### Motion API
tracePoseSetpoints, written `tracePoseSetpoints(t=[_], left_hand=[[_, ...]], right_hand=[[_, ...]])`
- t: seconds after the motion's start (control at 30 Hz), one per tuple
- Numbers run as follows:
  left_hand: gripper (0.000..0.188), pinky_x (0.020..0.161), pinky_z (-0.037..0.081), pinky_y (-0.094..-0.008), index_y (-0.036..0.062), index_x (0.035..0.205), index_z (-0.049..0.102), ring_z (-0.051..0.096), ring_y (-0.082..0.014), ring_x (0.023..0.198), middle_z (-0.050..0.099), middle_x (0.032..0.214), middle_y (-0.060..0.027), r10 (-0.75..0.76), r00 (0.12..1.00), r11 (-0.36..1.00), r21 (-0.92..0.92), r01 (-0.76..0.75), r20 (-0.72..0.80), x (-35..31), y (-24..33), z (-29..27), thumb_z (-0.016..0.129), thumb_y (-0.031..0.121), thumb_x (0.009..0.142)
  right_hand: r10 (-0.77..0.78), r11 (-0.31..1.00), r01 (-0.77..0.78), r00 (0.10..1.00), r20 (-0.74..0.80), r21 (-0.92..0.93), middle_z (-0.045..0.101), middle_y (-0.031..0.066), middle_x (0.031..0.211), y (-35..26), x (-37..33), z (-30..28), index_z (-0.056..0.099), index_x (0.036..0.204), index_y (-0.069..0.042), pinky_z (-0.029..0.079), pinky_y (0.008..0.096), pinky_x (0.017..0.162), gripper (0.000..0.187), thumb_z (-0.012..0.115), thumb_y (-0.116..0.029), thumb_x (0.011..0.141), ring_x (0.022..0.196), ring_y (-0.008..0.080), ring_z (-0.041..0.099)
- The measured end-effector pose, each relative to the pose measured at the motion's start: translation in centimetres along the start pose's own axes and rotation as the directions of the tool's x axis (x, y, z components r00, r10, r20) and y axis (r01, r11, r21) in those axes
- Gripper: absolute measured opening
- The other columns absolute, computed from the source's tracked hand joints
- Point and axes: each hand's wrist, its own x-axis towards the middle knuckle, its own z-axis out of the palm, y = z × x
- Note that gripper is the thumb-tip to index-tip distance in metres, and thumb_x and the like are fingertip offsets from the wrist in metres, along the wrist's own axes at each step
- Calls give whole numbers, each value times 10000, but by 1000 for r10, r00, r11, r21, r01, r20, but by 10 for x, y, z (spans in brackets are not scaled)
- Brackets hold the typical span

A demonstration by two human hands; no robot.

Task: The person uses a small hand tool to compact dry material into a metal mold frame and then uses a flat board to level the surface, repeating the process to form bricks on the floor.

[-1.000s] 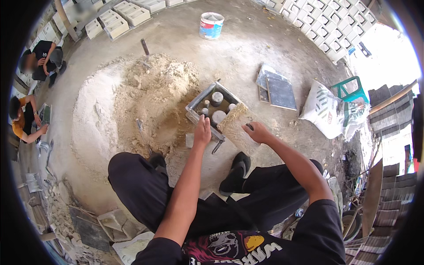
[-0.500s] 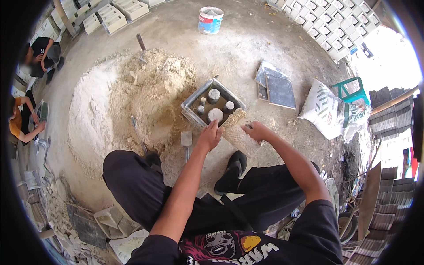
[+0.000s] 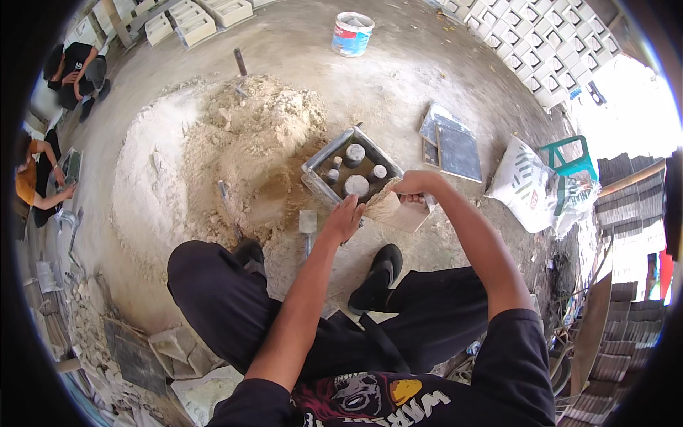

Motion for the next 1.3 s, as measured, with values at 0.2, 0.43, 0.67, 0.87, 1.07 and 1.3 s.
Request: tracePoseSetpoints(t=[0.2, 0.43, 0.67, 0.87, 1.07, 1.3], left_hand=[[628, 1097, 306, -423, -49, 1374, 396, 399, -369, 1320, 437, 1390, -265, -49, 977, 990, -143, 19, -209, -5, -13, -22, 330, 453, 1003], [561, 1036, 376, -422, -13, 1325, 473, 485, -388, 1234, 524, 1305, -251, -217, 820, 974, -169, 149, -530, -44, -67, -75, 341, 427, 1004], [486, 910, 425, -451, -17, 1133, 579, 553, -421, 1065, 610, 1090, -246, -367, 551, 888, -106, 447, -750, -130, -145, -152, 347, 391, 1005], [400, 848, 437, -470, -31, 964, 559, 540, -455, 992, 593, 1003, -261, -311, 555, 931, -130, 341, -771, -165, -133, -141, 377, 323, 1000], [414, 947, 417, -464, -36, 1112, 572, 526, -447, 1097, 570, 1161, -273, -308, 622, 924, -70, 376, -720, -167, -149, -118, 400, 321, 990], [480, 1024, 382, -436, -76, 1213, 533, 484, -417, 1205, 531, 1258, -290, -397, 653, 905, -157, 395, -645, -157, -157, -120, 407, 327, 987]], right_hand=[[65, 997, -59, 992, 106, -58, 658, 121, 724, -1, 11, -28, 642, 710, 52, 417, 341, 457, 576, 501, -452, 948, 454, 179, 495], [-100, 995, 98, 992, -75, -34, 543, 62, 607, -62, -55, -33, 654, 776, -1, 411, 314, 455, 514, 515, -471, 931, 464, 158, 502], [-645, 754, 618, 633, -428, -223, 658, 246, 747, -157, 38, 101, 636, 884, 80, 531, 449, 650, 589, 470, -482, 944, 657, 344, 671], [-341, 876, 433, 868, -361, 214, 636, 333, 786, -210, 69, 222, 642, 823, 122, 520, 479, 765, 652, 463, -495, 933, 768, 444, 661], [-300, 876, 441, 815, -496, 196, 623, 351, 803, -211, 106, 279, 631, 839, 130, 503, 506, 775, 608, 471, -449, 934, 801, 494, 632], [-253, 860, 454, 777, -577, 234, 624, 347, 812, -242, 140, 273, 635, 834, 101, 489, 516, 798, 570, 472, -435, 936, 851, 493, 623]])
